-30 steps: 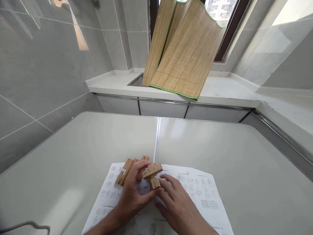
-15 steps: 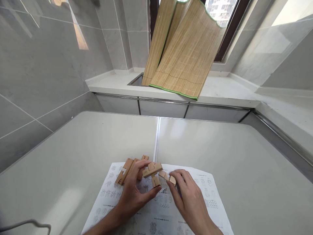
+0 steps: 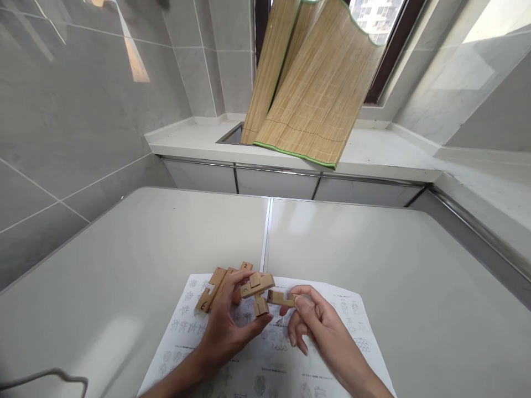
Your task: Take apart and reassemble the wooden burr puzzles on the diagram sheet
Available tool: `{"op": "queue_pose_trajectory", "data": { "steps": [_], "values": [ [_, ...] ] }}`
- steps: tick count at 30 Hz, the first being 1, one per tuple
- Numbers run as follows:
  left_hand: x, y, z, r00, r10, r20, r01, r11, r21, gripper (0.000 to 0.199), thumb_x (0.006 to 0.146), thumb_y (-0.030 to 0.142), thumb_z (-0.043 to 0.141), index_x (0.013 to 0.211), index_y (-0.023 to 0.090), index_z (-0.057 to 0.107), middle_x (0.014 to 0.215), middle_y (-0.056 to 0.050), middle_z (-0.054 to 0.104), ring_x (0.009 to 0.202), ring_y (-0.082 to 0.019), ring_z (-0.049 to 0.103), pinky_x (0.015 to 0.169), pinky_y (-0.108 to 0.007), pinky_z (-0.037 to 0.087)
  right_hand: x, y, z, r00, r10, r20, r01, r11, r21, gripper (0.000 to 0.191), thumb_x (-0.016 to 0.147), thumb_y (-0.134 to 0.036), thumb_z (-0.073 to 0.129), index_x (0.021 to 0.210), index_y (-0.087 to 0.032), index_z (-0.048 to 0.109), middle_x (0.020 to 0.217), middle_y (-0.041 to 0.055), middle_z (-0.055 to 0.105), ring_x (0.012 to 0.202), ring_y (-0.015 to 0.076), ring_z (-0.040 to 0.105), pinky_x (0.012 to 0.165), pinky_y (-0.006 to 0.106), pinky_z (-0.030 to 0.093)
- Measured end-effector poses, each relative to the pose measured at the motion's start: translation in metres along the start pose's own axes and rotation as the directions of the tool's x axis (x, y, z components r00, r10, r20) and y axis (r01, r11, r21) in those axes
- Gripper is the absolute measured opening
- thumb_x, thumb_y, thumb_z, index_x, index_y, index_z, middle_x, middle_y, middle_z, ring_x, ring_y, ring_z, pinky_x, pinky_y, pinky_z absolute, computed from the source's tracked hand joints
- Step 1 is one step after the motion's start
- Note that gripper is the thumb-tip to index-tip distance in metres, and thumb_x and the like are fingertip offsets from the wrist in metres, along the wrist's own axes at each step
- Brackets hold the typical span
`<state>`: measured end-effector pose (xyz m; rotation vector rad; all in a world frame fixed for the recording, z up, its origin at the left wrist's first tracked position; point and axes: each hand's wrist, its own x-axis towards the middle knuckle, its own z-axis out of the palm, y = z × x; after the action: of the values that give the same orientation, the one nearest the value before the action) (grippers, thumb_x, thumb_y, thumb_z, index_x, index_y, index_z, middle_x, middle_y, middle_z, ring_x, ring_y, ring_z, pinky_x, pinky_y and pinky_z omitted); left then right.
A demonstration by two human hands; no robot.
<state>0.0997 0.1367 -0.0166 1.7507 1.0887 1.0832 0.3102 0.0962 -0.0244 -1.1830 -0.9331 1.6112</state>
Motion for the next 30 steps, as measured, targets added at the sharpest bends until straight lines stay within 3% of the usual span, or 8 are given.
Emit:
{"op": "queue_pose_trajectory", "data": {
  "steps": [4,8,13,17,22,25,30],
  "values": [
    [0.0,0.003,0.001,0.996,0.054,0.073,-0.048,0.996,-0.078,0.062,0.077,0.025,0.087,0.129,0.028,0.054,0.126,-0.007,0.068,0.113,-0.027,0.067,0.097,-0.041,0.055,-0.004,-0.003,0.009,0.993,0.106,0.054,-0.116,0.963,0.244,0.049,0.086,-0.064,0.076,0.11,-0.024,0.061,0.063,-0.0052,0.053,0.05,0.0114,0.048,0.041,0.019,0.031],
    [0.0,0.003,0.001,0.988,0.113,0.105,-0.104,0.991,-0.081,0.065,0.074,0.026,0.09,0.129,0.029,0.056,0.128,-0.006,0.068,0.116,-0.027,0.067,0.1,-0.041,0.054,-0.005,0.003,0.013,0.991,0.132,-0.003,-0.125,0.947,0.297,0.047,0.083,-0.06,0.081,0.111,-0.024,0.067,0.069,-0.0019,0.058,0.058,0.0127,0.054,0.046,0.02,0.038],
    [0.001,0.002,0.0,0.984,0.135,0.117,-0.127,0.989,-0.077,0.067,0.073,0.032,0.093,0.129,0.03,0.055,0.126,-0.005,0.069,0.115,-0.026,0.067,0.1,-0.04,0.054,0.0,0.011,0.007,0.996,0.086,0.036,-0.092,0.961,0.26,0.046,0.085,-0.055,0.081,0.114,-0.021,0.073,0.084,0.0047,0.066,0.068,0.0158,0.058,0.061,0.028,0.052],
    [0.0,0.0,0.001,0.986,0.116,0.119,-0.11,0.992,-0.061,0.067,0.073,0.033,0.094,0.127,0.031,0.055,0.123,-0.004,0.069,0.112,-0.025,0.068,0.097,-0.038,0.055,0.001,0.013,0.006,0.998,0.065,0.018,-0.068,0.971,0.229,0.043,0.09,-0.053,0.077,0.12,-0.023,0.075,0.099,0.0083,0.073,0.084,0.0202,0.066,0.083,0.034,0.059],
    [-0.003,-0.002,0.004,0.987,0.126,0.098,-0.126,0.992,-0.002,0.065,0.075,0.028,0.091,0.128,0.03,0.053,0.124,-0.005,0.067,0.113,-0.026,0.066,0.099,-0.041,0.054,0.0,0.011,0.007,0.997,0.063,-0.036,-0.051,0.965,0.258,0.044,0.094,-0.053,0.072,0.127,-0.024,0.076,0.133,0.0118,0.072,0.127,0.0297,0.064,0.115,0.046,0.046],
    [-0.004,-0.002,0.004,0.986,0.146,0.086,-0.149,0.989,0.025,0.065,0.077,0.027,0.09,0.129,0.029,0.052,0.124,-0.006,0.066,0.113,-0.026,0.066,0.097,-0.04,0.055,0.0,0.01,0.005,1.0,-0.011,-0.012,0.013,0.969,0.247,0.056,0.089,-0.06,0.073,0.131,-0.022,0.075,0.141,0.0142,0.068,0.138,0.0363,0.056,0.119,0.053,0.042],
    [-0.005,-0.003,0.005,0.967,0.239,0.087,-0.247,0.964,0.099,0.067,0.075,0.021,0.09,0.13,0.029,0.053,0.121,-0.005,0.068,0.112,-0.025,0.065,0.097,-0.039,0.054,-0.002,0.005,0.0,1.0,0.018,0.002,-0.018,1.0,0.0,0.061,0.085,-0.053,0.081,0.14,-0.029,0.068,0.144,0.0116,0.067,0.146,0.0366,0.047,0.118,0.052,0.043]
  ]
}}
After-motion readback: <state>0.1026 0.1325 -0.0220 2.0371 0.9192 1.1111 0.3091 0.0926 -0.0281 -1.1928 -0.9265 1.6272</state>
